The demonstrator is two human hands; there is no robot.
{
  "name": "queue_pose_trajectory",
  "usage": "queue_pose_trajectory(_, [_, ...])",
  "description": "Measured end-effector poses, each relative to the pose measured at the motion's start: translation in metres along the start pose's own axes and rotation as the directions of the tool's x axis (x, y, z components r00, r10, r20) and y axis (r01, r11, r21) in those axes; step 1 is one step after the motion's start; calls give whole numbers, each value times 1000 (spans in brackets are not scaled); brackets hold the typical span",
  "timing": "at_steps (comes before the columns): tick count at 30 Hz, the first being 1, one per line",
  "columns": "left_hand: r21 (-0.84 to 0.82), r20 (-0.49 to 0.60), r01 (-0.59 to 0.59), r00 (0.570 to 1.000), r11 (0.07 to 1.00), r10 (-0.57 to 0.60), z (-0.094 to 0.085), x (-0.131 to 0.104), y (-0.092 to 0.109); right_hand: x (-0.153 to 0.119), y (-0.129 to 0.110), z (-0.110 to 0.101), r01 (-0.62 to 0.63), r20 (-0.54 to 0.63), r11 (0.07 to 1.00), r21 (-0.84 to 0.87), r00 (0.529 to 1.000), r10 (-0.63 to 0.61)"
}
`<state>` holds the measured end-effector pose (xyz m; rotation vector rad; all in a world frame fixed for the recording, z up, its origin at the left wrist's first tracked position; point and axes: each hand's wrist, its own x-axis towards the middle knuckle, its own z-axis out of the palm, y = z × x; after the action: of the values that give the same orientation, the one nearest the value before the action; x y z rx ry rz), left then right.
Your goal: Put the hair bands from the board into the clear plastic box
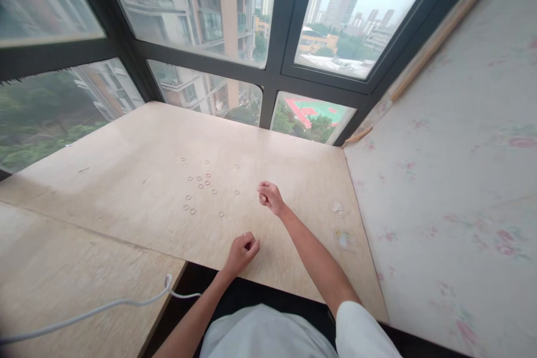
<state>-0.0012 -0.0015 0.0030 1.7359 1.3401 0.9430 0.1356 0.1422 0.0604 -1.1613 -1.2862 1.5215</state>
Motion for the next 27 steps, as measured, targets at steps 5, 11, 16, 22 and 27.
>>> queue_pose_trajectory(5, [38, -7, -41, 999, 998, 41, 0, 2, -1, -62, 0, -37, 13, -183, 979, 203, 983, 25])
queue_pose_trajectory(11, [76, -2, -68, 998, 995, 69, -1, 5, -1, -130, 9, -81, 49, -469, 973, 226, 881, 64])
queue_pose_trajectory(16, [94, -4, -40, 999, 995, 40, -1, 7, 3, -182, 18, -125, 69, -720, 987, 145, 691, 58])
queue_pose_trajectory(22, [95, -53, -5, 999, 995, 10, 1, 8, 6, -220, 21, -181, 6, -888, 999, -43, 458, -40])
queue_pose_trajectory(27, [120, -68, -16, 997, 993, 25, 2, 9, 9, -224, 23, -203, -143, -879, 969, -203, 463, -116])
